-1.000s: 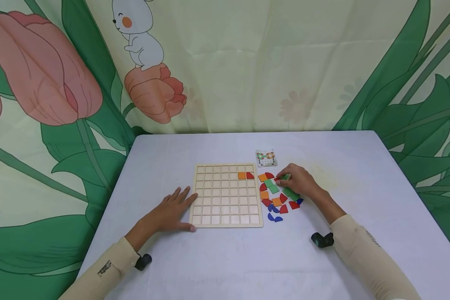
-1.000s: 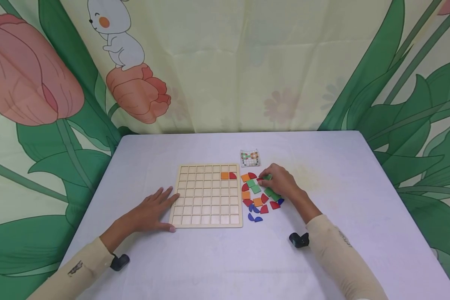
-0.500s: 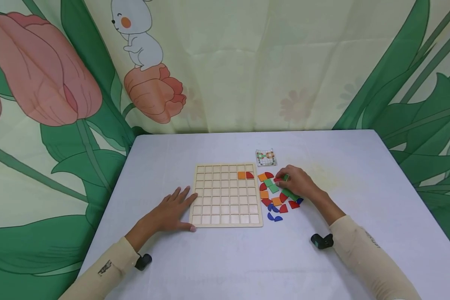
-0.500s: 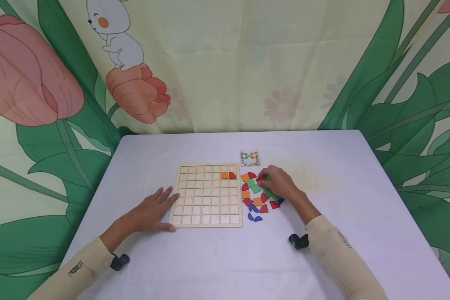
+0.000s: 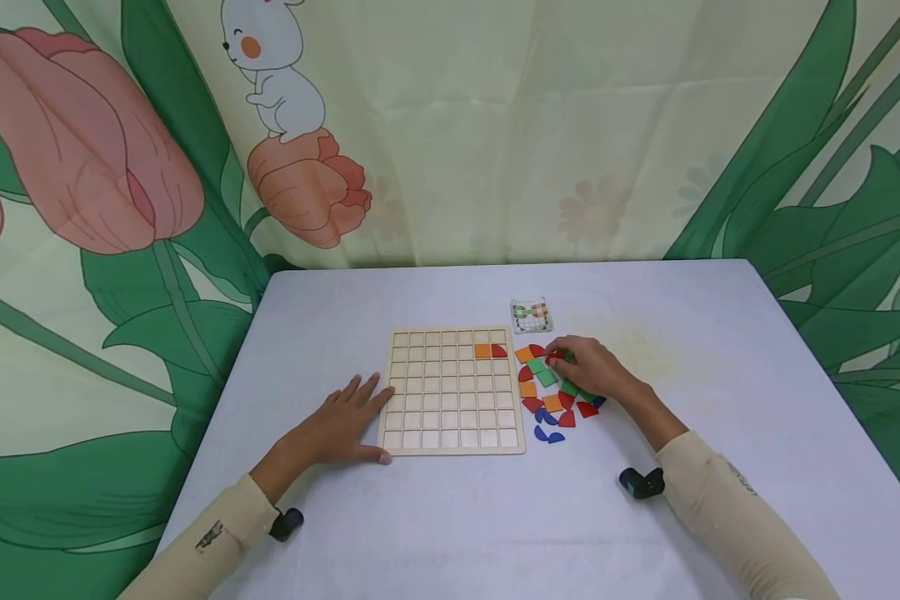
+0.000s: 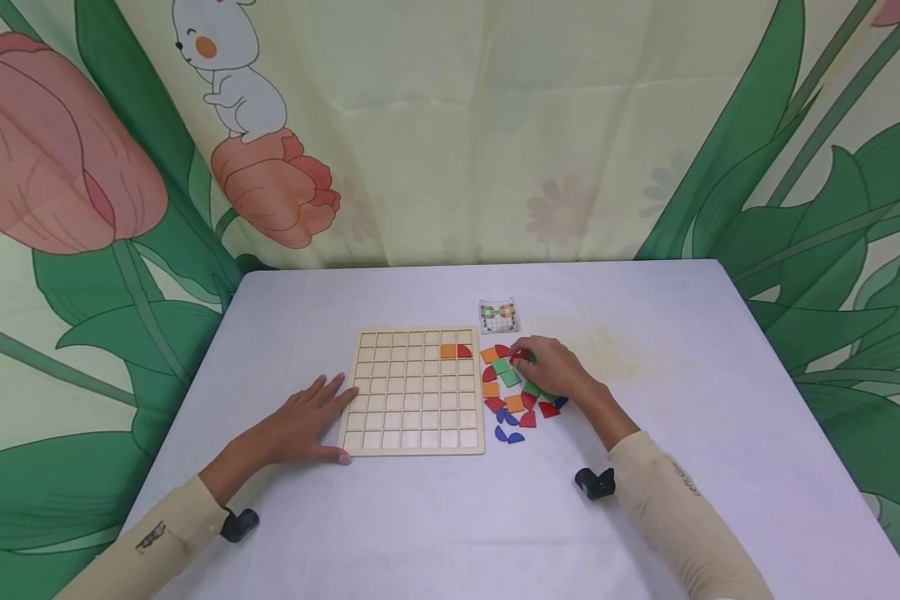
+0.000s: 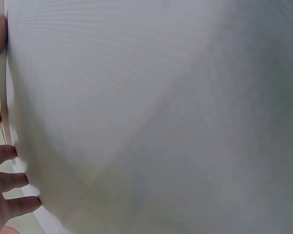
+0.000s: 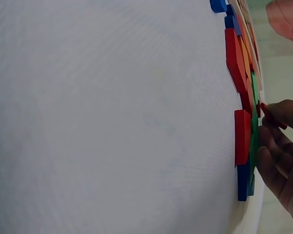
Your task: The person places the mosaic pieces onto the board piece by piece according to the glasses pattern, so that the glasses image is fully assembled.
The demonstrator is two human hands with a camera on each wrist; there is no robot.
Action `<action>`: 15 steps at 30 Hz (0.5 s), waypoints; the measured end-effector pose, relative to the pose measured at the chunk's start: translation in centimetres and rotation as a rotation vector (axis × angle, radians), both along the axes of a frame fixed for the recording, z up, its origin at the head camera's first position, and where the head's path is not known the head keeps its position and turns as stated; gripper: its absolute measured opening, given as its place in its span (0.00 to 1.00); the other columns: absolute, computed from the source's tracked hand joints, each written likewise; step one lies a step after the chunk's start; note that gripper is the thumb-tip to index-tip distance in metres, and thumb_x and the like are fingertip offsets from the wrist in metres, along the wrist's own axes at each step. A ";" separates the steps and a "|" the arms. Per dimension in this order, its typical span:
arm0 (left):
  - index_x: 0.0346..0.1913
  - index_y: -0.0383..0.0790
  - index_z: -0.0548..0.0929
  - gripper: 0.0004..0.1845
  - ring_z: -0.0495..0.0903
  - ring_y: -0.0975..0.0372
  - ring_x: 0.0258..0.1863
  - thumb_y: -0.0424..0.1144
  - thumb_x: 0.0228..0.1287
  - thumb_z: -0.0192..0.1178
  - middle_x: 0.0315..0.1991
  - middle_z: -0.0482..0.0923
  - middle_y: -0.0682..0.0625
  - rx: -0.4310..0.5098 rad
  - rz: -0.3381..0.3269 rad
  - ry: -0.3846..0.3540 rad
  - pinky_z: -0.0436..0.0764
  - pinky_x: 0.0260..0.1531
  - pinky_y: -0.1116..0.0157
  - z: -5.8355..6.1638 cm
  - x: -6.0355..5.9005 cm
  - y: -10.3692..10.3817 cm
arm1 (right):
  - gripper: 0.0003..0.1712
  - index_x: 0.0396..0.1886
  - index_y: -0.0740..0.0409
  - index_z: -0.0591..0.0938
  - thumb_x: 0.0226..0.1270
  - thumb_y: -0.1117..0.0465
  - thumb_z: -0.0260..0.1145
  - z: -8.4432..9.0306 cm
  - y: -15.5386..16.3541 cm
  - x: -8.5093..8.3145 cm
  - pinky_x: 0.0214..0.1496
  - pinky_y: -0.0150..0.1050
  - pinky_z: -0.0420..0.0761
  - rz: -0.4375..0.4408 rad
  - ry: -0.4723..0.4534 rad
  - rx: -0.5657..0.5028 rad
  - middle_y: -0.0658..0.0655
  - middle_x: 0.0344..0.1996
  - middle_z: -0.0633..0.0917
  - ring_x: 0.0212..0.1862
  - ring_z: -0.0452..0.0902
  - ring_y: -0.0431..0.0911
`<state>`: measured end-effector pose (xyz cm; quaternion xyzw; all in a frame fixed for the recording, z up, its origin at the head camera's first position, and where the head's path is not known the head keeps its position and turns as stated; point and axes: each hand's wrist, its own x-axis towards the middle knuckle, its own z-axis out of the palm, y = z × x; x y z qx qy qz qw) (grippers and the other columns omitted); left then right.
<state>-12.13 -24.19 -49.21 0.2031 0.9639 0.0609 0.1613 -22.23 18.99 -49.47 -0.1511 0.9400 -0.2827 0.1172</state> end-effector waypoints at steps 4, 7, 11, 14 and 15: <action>0.80 0.51 0.55 0.61 0.46 0.38 0.79 0.79 0.48 0.60 0.81 0.46 0.40 -0.001 0.001 0.003 0.60 0.70 0.36 -0.1 0.0 0.0 | 0.17 0.58 0.53 0.82 0.73 0.57 0.65 0.2 0.0 0.0 0.48 0.43 0.84 -0.001 0.004 -0.023 0.59 0.49 0.85 0.46 0.79 0.50; 0.80 0.51 0.55 0.61 0.46 0.39 0.79 0.80 0.48 0.60 0.82 0.46 0.41 -0.002 0.002 0.000 0.59 0.70 0.36 -0.3 -0.1 -0.1 | 0.16 0.58 0.53 0.82 0.73 0.57 0.65 0.4 -0.1 0.1 0.44 0.39 0.83 -0.006 -0.002 -0.035 0.59 0.48 0.85 0.44 0.78 0.49; 0.81 0.51 0.54 0.61 0.45 0.39 0.80 0.80 0.48 0.59 0.82 0.45 0.41 -0.004 -0.002 -0.001 0.59 0.70 0.37 -0.4 -0.1 -0.2 | 0.16 0.56 0.54 0.84 0.71 0.57 0.67 0.6 -0.2 0.1 0.39 0.35 0.82 -0.009 -0.014 -0.052 0.59 0.48 0.85 0.43 0.78 0.48; 0.81 0.51 0.54 0.61 0.46 0.39 0.79 0.80 0.48 0.59 0.82 0.46 0.41 -0.002 -0.007 0.004 0.59 0.70 0.36 -0.5 -0.1 -0.2 | 0.17 0.55 0.55 0.84 0.69 0.57 0.69 0.6 -0.4 0.0 0.35 0.34 0.82 -0.014 -0.025 -0.075 0.58 0.46 0.86 0.41 0.78 0.48; 0.81 0.51 0.54 0.61 0.46 0.39 0.79 0.80 0.48 0.59 0.82 0.46 0.41 -0.002 -0.007 0.006 0.59 0.70 0.36 -0.5 -0.1 -0.2 | 0.17 0.55 0.56 0.85 0.69 0.57 0.69 0.6 -0.4 0.0 0.34 0.34 0.82 -0.011 -0.027 -0.082 0.59 0.46 0.86 0.40 0.77 0.48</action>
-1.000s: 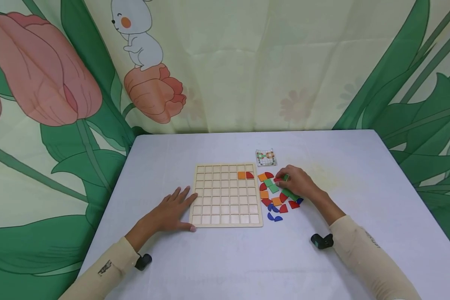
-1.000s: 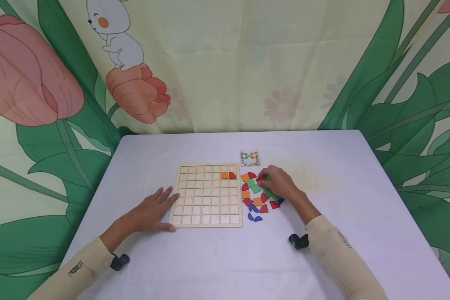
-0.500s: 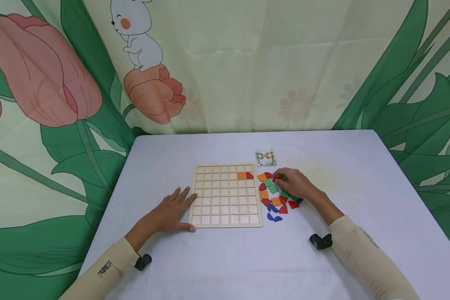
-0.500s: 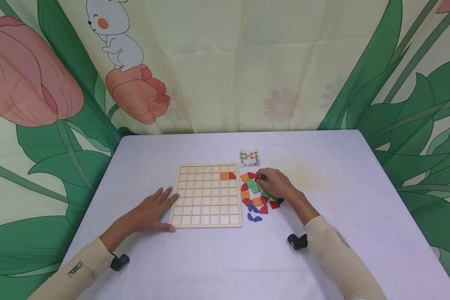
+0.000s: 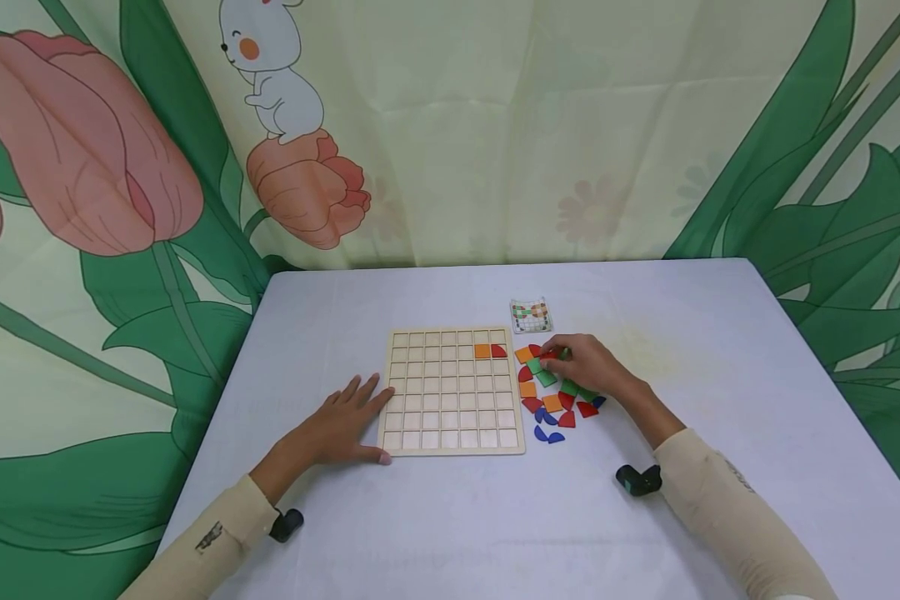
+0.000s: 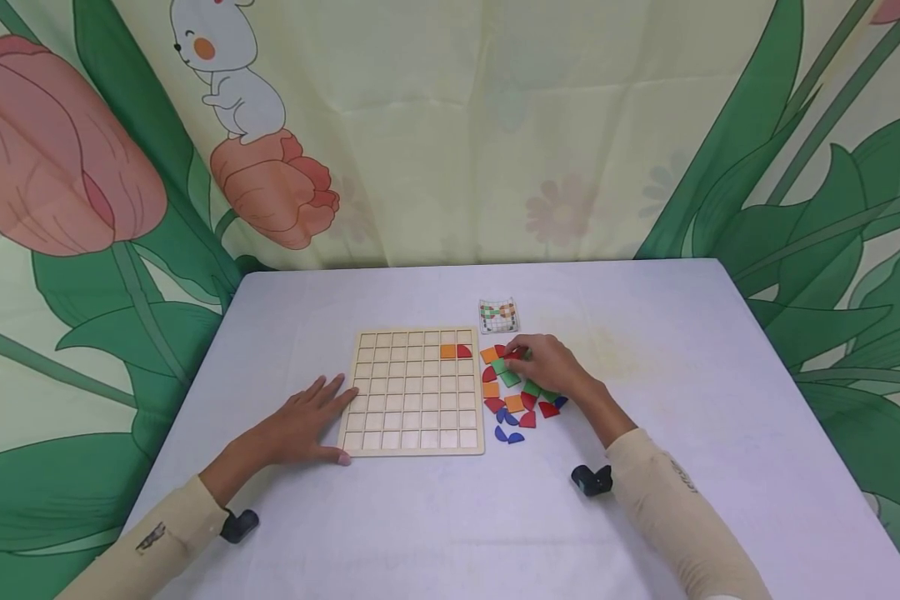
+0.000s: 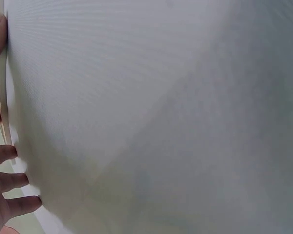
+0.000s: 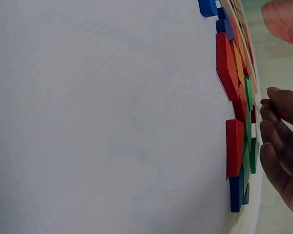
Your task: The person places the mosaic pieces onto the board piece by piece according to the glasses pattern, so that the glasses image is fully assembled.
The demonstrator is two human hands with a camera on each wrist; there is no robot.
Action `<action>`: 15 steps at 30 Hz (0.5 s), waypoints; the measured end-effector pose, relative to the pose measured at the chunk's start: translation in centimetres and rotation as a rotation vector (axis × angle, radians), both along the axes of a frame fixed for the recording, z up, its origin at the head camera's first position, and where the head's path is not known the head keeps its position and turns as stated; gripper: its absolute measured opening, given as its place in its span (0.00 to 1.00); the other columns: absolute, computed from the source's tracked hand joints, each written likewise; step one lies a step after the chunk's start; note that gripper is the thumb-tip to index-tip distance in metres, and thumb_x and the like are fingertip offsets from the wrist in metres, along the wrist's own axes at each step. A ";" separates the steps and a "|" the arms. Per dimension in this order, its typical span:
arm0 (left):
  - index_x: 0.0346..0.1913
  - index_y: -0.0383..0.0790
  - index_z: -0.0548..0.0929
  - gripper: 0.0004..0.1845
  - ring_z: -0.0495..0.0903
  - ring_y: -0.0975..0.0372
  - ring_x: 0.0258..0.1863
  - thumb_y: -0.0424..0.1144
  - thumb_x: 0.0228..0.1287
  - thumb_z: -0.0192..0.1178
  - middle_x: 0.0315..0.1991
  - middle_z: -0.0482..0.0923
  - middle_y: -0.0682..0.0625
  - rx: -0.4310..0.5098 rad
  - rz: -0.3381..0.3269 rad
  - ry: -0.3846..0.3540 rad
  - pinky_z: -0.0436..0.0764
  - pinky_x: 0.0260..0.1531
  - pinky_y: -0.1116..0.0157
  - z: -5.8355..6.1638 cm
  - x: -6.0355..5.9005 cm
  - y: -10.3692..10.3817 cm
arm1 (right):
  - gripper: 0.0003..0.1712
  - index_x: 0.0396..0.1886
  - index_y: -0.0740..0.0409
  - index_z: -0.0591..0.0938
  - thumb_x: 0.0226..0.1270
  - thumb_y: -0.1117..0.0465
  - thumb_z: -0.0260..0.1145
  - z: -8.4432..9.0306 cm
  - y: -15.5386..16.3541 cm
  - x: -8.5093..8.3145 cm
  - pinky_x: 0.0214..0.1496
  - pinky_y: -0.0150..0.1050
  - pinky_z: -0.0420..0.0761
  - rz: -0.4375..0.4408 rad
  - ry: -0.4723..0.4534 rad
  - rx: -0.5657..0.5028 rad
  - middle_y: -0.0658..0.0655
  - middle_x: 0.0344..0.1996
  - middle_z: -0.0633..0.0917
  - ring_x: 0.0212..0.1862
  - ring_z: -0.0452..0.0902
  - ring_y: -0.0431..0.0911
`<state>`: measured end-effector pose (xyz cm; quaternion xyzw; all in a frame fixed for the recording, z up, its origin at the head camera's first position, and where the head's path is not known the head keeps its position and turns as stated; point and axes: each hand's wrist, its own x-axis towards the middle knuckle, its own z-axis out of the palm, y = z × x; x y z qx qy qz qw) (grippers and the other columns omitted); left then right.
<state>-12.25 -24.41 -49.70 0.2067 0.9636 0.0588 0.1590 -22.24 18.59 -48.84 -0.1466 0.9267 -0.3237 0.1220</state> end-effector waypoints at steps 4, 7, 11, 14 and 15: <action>0.80 0.51 0.54 0.61 0.46 0.39 0.79 0.80 0.48 0.59 0.82 0.46 0.41 0.005 0.002 0.003 0.59 0.70 0.36 -0.1 0.0 0.0 | 0.17 0.54 0.56 0.85 0.67 0.59 0.71 0.0 -0.3 -0.1 0.35 0.34 0.83 0.005 -0.015 -0.031 0.59 0.47 0.86 0.41 0.78 0.48; 0.81 0.52 0.54 0.61 0.46 0.39 0.80 0.81 0.48 0.59 0.82 0.46 0.41 0.002 0.006 -0.003 0.59 0.70 0.36 -0.1 0.1 0.0 | 0.17 0.54 0.56 0.85 0.66 0.60 0.70 0.1 -0.6 -0.1 0.36 0.35 0.83 0.009 -0.028 -0.051 0.58 0.47 0.86 0.40 0.78 0.49; 0.81 0.52 0.54 0.62 0.45 0.39 0.80 0.81 0.48 0.59 0.82 0.45 0.41 -0.003 0.009 -0.009 0.58 0.70 0.37 -0.2 0.0 0.0 | 0.17 0.55 0.57 0.84 0.67 0.61 0.69 0.3 -1.1 -0.1 0.35 0.34 0.82 0.030 -0.015 -0.055 0.58 0.44 0.84 0.38 0.76 0.48; 0.81 0.52 0.53 0.62 0.45 0.39 0.80 0.81 0.48 0.59 0.82 0.45 0.41 -0.009 0.012 -0.011 0.58 0.71 0.37 -0.1 0.0 0.1 | 0.17 0.56 0.56 0.84 0.68 0.61 0.68 0.4 -1.5 -0.2 0.35 0.34 0.81 0.046 0.007 -0.049 0.57 0.43 0.84 0.37 0.75 0.48; 0.81 0.52 0.53 0.62 0.45 0.39 0.80 0.81 0.48 0.59 0.82 0.45 0.41 -0.011 0.012 -0.011 0.58 0.70 0.37 -0.1 -0.1 0.1 | 0.17 0.56 0.56 0.84 0.69 0.61 0.67 0.5 -1.6 -0.2 0.35 0.34 0.81 0.049 0.010 -0.050 0.57 0.44 0.84 0.37 0.75 0.48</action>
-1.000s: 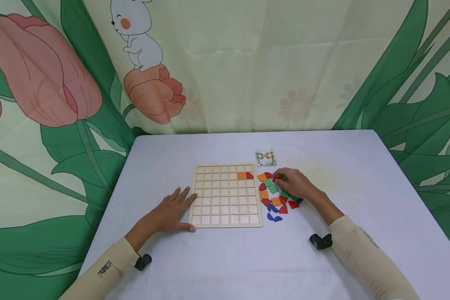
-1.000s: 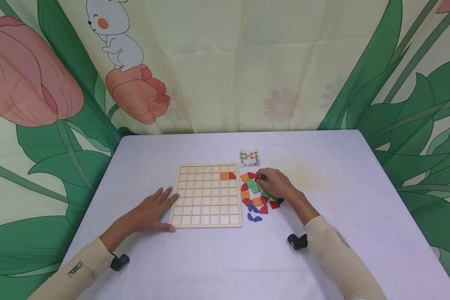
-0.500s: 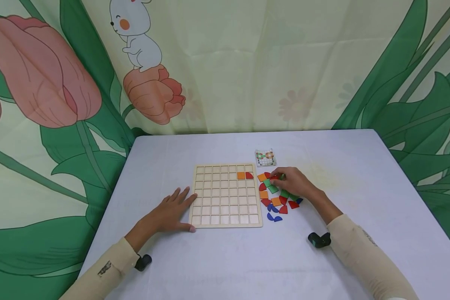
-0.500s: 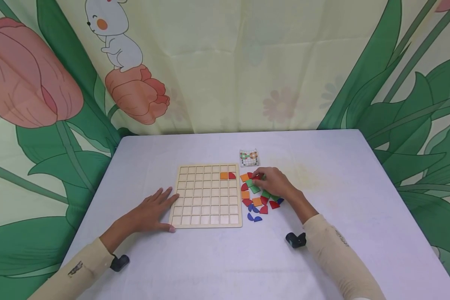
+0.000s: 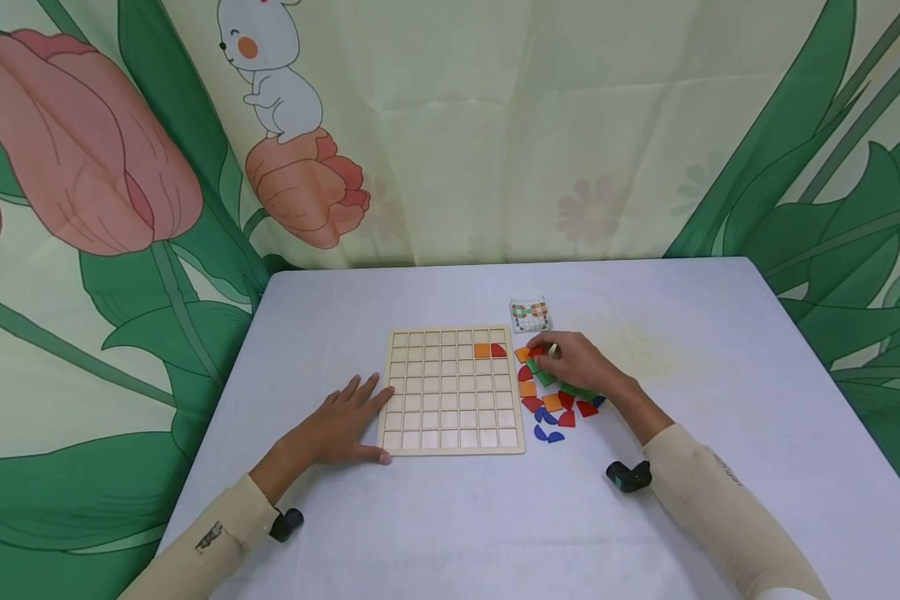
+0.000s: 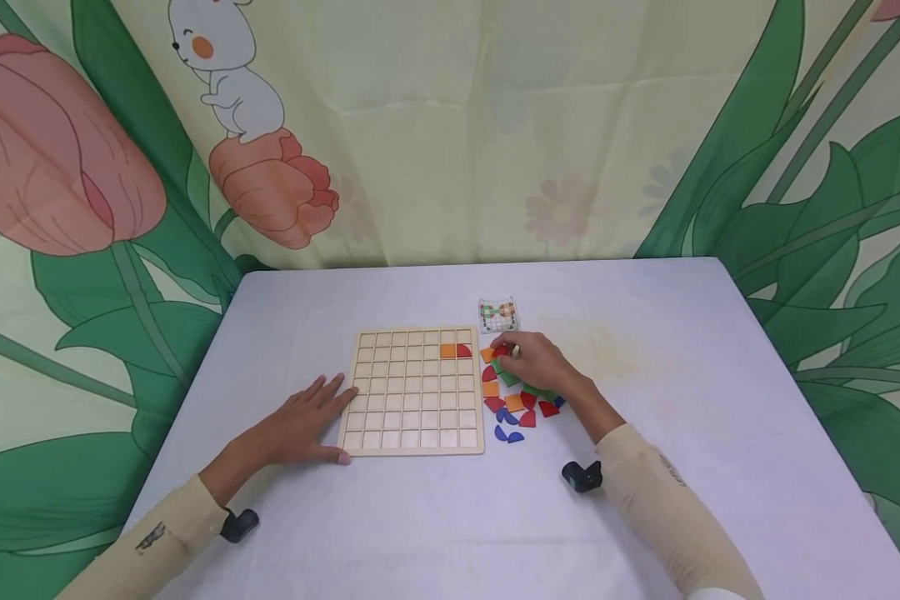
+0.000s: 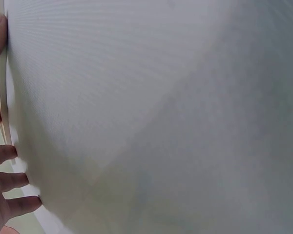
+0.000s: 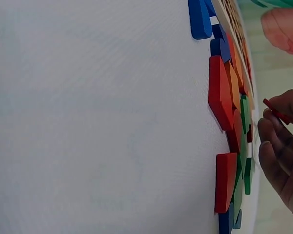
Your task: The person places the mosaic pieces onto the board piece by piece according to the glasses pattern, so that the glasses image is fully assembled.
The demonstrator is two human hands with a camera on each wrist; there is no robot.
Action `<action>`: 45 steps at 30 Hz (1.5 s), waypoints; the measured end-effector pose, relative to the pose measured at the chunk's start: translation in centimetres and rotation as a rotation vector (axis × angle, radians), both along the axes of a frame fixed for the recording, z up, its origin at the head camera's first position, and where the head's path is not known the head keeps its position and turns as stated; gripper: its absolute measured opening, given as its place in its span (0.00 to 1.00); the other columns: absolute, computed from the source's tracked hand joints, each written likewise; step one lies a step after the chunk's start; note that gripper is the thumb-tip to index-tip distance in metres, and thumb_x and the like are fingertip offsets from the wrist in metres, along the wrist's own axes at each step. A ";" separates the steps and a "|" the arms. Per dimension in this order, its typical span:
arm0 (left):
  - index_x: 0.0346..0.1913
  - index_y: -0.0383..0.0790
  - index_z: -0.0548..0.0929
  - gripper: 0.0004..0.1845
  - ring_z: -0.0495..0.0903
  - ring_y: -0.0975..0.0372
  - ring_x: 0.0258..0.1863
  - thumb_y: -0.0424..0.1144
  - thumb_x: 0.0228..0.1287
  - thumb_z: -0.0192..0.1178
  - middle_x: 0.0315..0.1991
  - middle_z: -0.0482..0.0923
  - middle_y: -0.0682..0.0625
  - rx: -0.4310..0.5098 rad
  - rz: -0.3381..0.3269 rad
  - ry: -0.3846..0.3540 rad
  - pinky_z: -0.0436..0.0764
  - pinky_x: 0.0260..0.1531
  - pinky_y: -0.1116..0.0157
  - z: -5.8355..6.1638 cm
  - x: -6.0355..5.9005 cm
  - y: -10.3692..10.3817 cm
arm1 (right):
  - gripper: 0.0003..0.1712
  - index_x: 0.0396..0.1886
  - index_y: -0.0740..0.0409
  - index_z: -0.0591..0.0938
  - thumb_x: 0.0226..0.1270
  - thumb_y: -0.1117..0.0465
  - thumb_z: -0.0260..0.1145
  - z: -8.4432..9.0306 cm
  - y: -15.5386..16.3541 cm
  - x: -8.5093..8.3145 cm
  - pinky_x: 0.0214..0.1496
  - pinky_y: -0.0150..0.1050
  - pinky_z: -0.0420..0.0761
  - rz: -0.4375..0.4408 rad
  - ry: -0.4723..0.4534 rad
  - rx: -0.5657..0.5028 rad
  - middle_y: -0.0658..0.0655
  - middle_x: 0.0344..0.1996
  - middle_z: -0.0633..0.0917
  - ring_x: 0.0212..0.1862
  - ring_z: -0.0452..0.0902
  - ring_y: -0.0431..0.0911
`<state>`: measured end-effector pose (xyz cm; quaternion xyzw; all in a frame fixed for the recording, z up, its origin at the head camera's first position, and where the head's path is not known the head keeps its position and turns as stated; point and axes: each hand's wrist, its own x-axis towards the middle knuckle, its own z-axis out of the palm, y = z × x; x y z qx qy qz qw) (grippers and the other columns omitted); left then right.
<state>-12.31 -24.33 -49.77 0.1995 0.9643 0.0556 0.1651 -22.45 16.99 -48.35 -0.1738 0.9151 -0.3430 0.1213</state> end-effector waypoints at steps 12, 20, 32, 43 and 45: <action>0.81 0.53 0.53 0.61 0.44 0.40 0.80 0.80 0.48 0.60 0.82 0.44 0.42 -0.009 0.004 -0.008 0.58 0.71 0.37 0.2 -0.3 0.1 | 0.16 0.54 0.56 0.80 0.68 0.63 0.68 0.4 -1.4 -0.5 0.32 0.34 0.81 0.017 0.008 -0.070 0.55 0.36 0.81 0.36 0.74 0.48; 0.81 0.53 0.52 0.61 0.44 0.39 0.80 0.80 0.48 0.60 0.82 0.44 0.42 -0.026 0.009 -0.021 0.58 0.71 0.36 0.1 -0.3 0.0 | 0.18 0.58 0.55 0.81 0.69 0.62 0.67 0.6 -2.1 -0.6 0.32 0.34 0.80 0.026 -0.042 -0.106 0.56 0.39 0.82 0.36 0.74 0.48; 0.81 0.52 0.53 0.60 0.44 0.39 0.80 0.78 0.49 0.62 0.82 0.45 0.42 -0.004 0.001 -0.011 0.58 0.70 0.36 0.6 0.0 0.4 | 0.17 0.58 0.61 0.81 0.71 0.63 0.63 0.4 -3.0 -1.3 0.37 0.35 0.84 0.040 -0.094 -0.196 0.59 0.39 0.83 0.33 0.81 0.51; 0.81 0.52 0.54 0.60 0.44 0.40 0.80 0.76 0.49 0.63 0.82 0.45 0.42 -0.007 0.009 -0.002 0.59 0.70 0.36 0.6 0.1 0.4 | 0.18 0.57 0.60 0.82 0.69 0.62 0.68 0.3 -5.0 -2.1 0.33 0.37 0.82 0.063 -0.114 -0.169 0.58 0.39 0.84 0.32 0.78 0.49; 0.81 0.52 0.54 0.60 0.45 0.40 0.80 0.76 0.49 0.63 0.82 0.45 0.42 -0.005 0.011 -0.002 0.59 0.70 0.36 0.7 0.2 0.4 | 0.18 0.56 0.59 0.82 0.68 0.62 0.69 0.1 -5.4 -2.2 0.32 0.36 0.81 0.066 -0.116 -0.166 0.58 0.39 0.84 0.33 0.77 0.48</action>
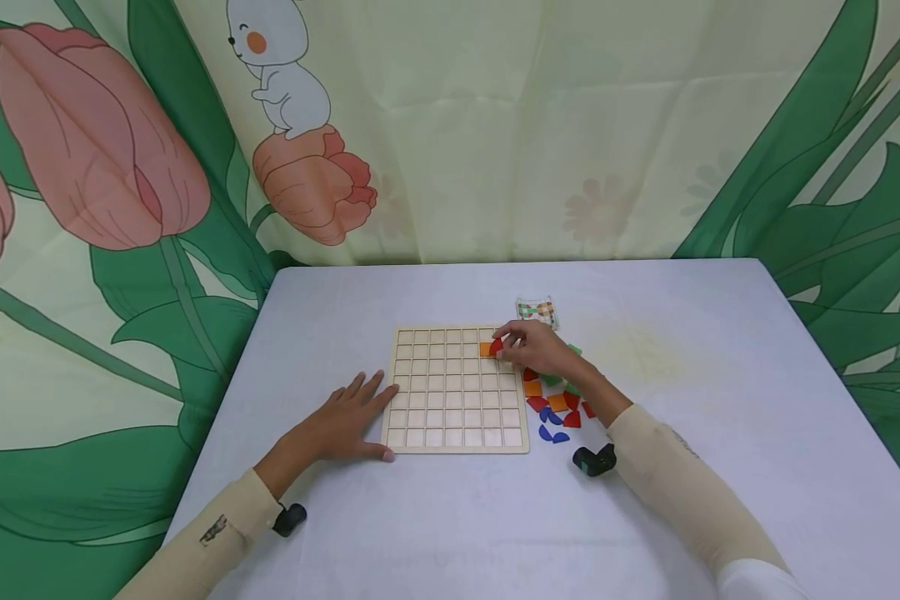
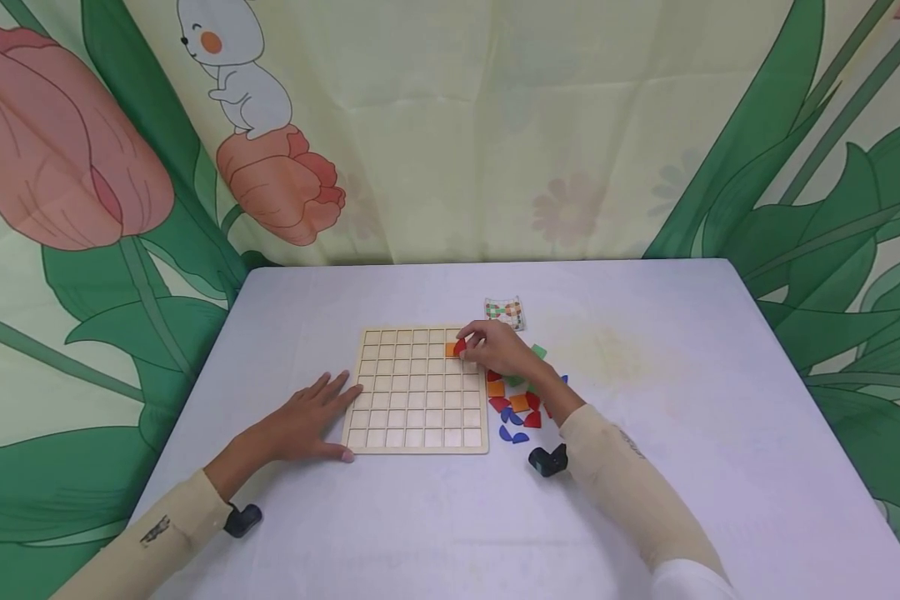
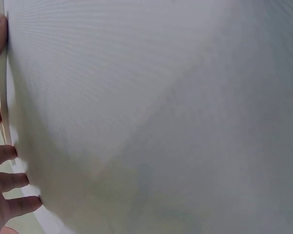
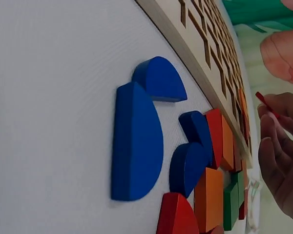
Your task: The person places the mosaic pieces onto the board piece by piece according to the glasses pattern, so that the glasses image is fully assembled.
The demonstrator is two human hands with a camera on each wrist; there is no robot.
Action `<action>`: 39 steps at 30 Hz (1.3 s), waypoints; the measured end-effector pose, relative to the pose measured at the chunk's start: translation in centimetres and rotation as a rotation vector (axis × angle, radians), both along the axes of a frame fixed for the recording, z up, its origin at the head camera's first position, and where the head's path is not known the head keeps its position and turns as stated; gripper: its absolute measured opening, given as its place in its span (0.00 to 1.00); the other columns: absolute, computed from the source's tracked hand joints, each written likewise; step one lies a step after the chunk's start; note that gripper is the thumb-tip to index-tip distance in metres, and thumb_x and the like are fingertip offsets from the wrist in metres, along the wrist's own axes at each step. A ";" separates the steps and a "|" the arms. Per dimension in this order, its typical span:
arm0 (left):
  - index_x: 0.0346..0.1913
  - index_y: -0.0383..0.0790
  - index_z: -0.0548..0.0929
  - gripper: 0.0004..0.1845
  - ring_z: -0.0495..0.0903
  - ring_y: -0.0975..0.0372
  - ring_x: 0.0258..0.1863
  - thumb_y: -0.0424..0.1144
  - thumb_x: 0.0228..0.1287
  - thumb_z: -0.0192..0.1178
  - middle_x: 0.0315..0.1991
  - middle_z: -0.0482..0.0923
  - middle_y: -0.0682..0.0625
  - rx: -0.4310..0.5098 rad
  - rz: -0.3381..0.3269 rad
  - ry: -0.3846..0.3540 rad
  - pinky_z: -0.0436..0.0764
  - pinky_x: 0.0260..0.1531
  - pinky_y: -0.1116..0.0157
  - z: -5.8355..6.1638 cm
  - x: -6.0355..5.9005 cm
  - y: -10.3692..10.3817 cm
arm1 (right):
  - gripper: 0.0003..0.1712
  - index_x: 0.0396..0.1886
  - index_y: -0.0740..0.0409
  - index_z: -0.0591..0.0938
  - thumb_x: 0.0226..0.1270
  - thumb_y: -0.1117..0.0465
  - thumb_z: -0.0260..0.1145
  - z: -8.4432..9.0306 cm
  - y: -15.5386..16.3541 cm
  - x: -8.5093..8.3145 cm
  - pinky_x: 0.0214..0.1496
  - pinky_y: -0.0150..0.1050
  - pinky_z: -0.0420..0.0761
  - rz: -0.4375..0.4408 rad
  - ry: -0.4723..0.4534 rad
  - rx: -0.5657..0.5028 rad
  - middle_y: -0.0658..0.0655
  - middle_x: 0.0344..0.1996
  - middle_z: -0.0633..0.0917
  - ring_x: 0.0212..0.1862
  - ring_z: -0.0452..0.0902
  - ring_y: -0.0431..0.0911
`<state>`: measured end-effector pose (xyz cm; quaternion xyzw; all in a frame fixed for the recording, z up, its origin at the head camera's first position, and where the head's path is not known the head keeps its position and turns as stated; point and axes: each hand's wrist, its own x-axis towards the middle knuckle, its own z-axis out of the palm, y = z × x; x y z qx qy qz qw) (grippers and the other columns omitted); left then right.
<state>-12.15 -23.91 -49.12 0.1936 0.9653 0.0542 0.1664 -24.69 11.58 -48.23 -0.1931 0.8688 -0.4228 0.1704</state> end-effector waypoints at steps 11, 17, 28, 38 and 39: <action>0.81 0.53 0.54 0.60 0.45 0.40 0.80 0.77 0.49 0.64 0.82 0.45 0.42 -0.001 0.005 0.001 0.59 0.70 0.37 0.0 0.0 0.0 | 0.17 0.54 0.58 0.85 0.66 0.60 0.70 -0.6 -2.2 -0.7 0.29 0.34 0.74 0.030 0.020 0.039 0.54 0.34 0.83 0.31 0.74 0.46; 0.81 0.53 0.54 0.60 0.45 0.39 0.80 0.76 0.49 0.64 0.82 0.46 0.42 0.005 0.002 -0.001 0.59 0.70 0.36 0.0 0.0 0.0 | 0.17 0.52 0.58 0.85 0.65 0.58 0.72 -0.4 -3.2 -1.1 0.34 0.35 0.75 0.055 0.052 0.073 0.53 0.33 0.84 0.33 0.75 0.45; 0.81 0.53 0.54 0.60 0.44 0.40 0.80 0.77 0.49 0.63 0.82 0.45 0.42 0.001 0.005 -0.022 0.58 0.71 0.37 0.1 0.1 0.0 | 0.17 0.52 0.56 0.86 0.65 0.57 0.73 -0.1 -4.4 -1.4 0.36 0.35 0.77 0.044 0.029 0.144 0.52 0.30 0.84 0.31 0.76 0.44; 0.81 0.53 0.53 0.60 0.44 0.40 0.80 0.78 0.48 0.62 0.82 0.44 0.42 0.006 0.002 -0.016 0.57 0.71 0.37 0.0 0.0 -0.1 | 0.18 0.52 0.58 0.85 0.64 0.58 0.73 0.2 -4.8 -1.4 0.35 0.35 0.75 0.025 0.045 0.201 0.53 0.31 0.83 0.31 0.75 0.44; 0.81 0.53 0.53 0.60 0.44 0.40 0.80 0.78 0.49 0.62 0.82 0.44 0.42 0.007 0.002 -0.016 0.57 0.71 0.37 0.0 0.0 -0.1 | 0.17 0.51 0.58 0.86 0.64 0.58 0.73 0.2 -4.8 -1.3 0.34 0.35 0.75 0.023 0.048 0.208 0.53 0.31 0.83 0.31 0.75 0.44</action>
